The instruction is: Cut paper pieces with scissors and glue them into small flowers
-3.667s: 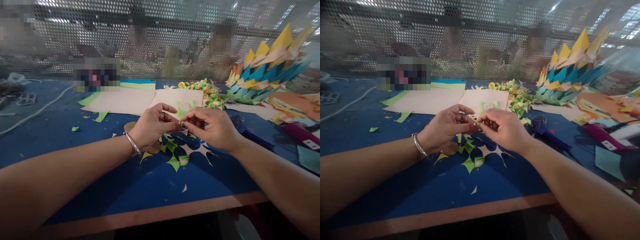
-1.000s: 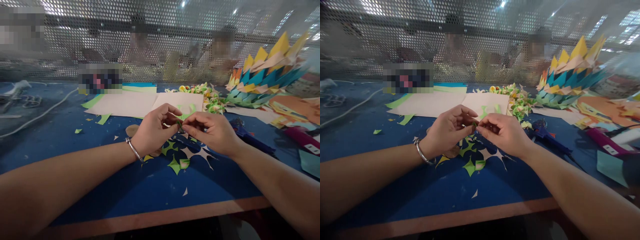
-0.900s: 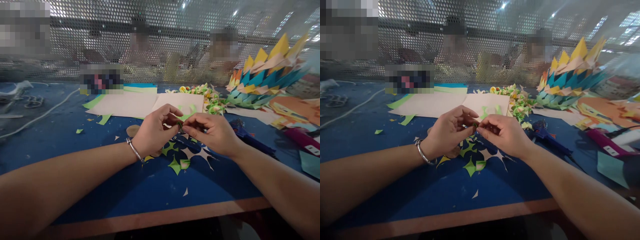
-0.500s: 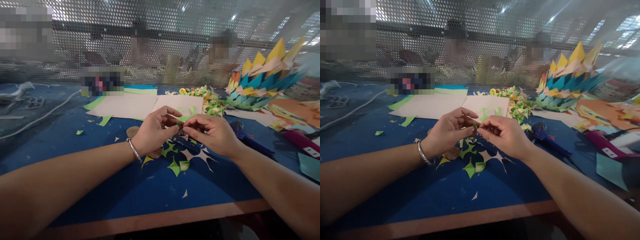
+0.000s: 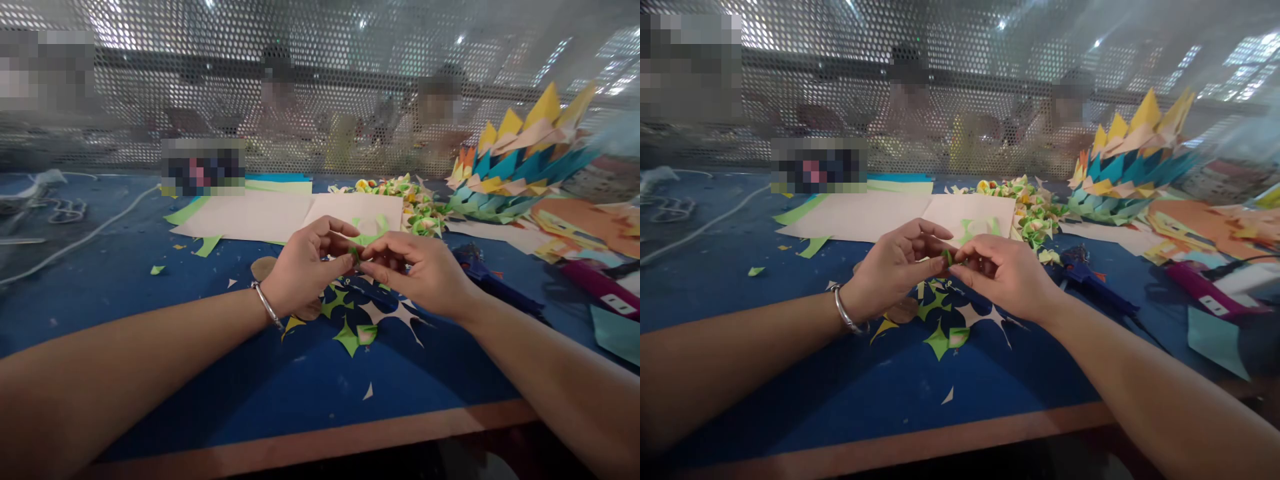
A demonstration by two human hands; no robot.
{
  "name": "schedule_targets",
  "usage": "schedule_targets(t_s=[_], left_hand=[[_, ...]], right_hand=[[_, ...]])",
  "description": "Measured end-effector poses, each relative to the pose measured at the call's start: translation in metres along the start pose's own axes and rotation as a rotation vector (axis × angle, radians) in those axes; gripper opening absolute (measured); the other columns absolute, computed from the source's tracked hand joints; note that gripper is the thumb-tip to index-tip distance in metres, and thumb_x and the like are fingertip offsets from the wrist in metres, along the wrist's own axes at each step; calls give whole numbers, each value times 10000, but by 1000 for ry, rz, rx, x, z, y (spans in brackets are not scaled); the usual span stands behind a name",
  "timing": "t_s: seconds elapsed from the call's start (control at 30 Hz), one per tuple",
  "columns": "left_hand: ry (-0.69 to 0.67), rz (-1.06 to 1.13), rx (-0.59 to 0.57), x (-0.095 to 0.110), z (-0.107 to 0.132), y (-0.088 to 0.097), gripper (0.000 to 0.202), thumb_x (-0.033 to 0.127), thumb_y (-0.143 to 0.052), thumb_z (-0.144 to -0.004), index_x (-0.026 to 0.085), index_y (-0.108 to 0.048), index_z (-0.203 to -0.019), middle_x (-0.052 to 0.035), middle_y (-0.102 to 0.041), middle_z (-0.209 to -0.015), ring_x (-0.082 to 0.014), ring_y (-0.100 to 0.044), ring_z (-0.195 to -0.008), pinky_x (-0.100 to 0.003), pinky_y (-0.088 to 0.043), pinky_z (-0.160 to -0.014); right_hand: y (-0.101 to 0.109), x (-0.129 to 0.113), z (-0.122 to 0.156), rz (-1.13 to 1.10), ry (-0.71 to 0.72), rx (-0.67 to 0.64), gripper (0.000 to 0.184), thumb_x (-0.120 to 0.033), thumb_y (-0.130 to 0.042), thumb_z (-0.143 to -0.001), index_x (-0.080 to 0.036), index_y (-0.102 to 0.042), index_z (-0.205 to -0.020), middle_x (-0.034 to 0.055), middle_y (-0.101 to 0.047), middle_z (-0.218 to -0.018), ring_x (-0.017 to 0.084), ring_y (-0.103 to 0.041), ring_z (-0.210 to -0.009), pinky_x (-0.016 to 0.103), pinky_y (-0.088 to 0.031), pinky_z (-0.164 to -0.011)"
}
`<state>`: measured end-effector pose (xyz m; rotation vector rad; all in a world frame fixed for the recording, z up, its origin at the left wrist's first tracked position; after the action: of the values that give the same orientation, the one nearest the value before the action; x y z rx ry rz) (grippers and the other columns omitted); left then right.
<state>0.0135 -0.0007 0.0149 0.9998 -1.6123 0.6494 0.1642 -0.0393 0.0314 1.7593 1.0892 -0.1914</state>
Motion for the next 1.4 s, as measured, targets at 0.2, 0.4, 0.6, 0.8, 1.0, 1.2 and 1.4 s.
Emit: schedule_targets(t_s=[0.2,0.4,0.6,0.8,1.0,1.2,1.4], left_hand=[[-87,-65,12,0,0,0,353,148,-669,-732,168,-531,-1055,-35,-668,-888,-152,-670,-862,-287,-558,-765],[-185,-134,-3,7,5,-2,401,142,-660,-735,170,-506,-1105,-31,-622,-910,-148,-651,-868,-284,-558,-787],[-80,9,-78,8,3,-1,431,177,-676,-743,160,-499,-1135,-71,-648,-979,-177,-653,-936,-297,-561,-794],[-3,41,-46,5,1,1,368,200,-672,-761,168,-525,-1097,-70,-674,-980,-169,-673,-901,-293,-569,-791],[11,53,-36,5,0,1,349,207,-666,-775,159,-536,-1095,-68,-682,-971,-159,-680,-874,-287,-576,-778],[-9,31,-9,5,1,1,321,169,-646,-761,156,-543,-1066,-68,-697,-955,-153,-681,-866,-273,-574,-754],[-60,-81,15,6,0,2,313,157,-652,-742,171,-551,-1038,-45,-690,-902,-140,-664,-826,-268,-562,-735]], right_hand=[[-1,2,-1,2,-54,-19,237,-389,-678,-849,-159,-665,-905,-21,-540,-656,84,-477,-532,214,-398,-480],[0,2,0,-10,-81,-18,224,-378,-687,-842,-172,-646,-923,-31,-528,-645,85,-479,-531,213,-396,-483],[3,3,0,-64,-95,-14,200,-325,-729,-813,-174,-627,-894,-41,-521,-632,72,-460,-501,204,-375,-466],[5,5,1,-59,-109,-20,179,-319,-704,-835,-176,-637,-919,-29,-546,-648,77,-468,-508,210,-379,-468],[4,6,1,-40,-106,-26,208,-357,-680,-852,-172,-641,-938,-28,-540,-651,74,-463,-502,215,-374,-463],[4,6,1,-22,-108,-20,205,-361,-662,-864,-169,-640,-932,-27,-543,-639,75,-469,-503,217,-376,-464],[1,3,1,-63,-95,-44,168,-330,-668,-855,-173,-636,-905,-37,-531,-620,75,-476,-506,210,-389,-472]])
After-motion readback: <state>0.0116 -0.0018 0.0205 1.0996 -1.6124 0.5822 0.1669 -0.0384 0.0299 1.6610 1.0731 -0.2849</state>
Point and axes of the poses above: each hand's wrist, its own z-axis away from the middle knuckle, its own y-axis out of the back of the hand, x = y × z, the point moved 5 cm from there along -z, towards the middle knuckle
